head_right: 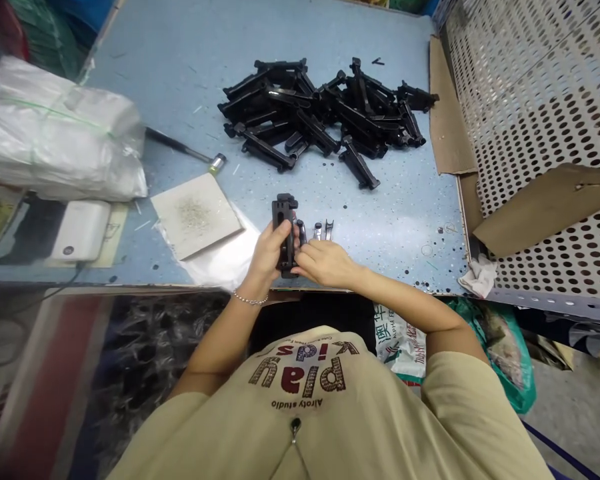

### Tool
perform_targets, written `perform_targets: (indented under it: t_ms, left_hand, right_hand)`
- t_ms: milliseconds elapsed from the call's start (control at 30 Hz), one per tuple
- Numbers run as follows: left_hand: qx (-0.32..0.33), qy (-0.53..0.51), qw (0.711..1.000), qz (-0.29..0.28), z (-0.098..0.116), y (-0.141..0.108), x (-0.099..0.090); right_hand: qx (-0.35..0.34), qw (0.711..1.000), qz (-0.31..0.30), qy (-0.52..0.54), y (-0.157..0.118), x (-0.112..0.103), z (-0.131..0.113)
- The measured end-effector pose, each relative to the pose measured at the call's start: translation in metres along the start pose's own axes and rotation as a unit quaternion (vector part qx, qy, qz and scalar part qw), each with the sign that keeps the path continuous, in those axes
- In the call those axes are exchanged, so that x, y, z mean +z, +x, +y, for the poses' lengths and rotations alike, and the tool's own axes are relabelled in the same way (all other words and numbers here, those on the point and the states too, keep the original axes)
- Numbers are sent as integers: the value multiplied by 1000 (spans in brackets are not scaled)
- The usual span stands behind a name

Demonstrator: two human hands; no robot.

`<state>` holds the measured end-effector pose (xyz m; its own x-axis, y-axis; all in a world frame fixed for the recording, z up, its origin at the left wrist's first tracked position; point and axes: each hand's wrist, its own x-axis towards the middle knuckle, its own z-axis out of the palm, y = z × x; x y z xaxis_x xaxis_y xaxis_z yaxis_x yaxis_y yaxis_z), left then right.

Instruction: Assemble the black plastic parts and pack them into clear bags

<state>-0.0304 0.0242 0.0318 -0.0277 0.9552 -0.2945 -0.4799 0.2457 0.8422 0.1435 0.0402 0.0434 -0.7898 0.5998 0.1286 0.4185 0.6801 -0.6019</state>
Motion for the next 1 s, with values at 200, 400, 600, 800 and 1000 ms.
perform_targets:
  t_ms: [200, 400, 600, 800, 1000]
  left_hand:
    - [88, 53, 993, 51, -13, 1, -8]
    - [86, 215, 956, 178, -42, 21, -57]
    - [138, 385, 901, 143, -76, 22, -50]
    - [200, 337, 918, 53, -60, 22, -11]
    - [97, 57, 987, -112, -28, 17, 26]
  right_hand:
    - [40, 988, -107, 105, 4, 7, 6]
    - [214, 965, 137, -70, 48, -33, 107]
    - [437, 866, 233, -69, 54, -75, 192]
    - [318, 797, 193, 475, 12, -34, 118]
    - [251, 879, 146, 379, -20, -5, 41]
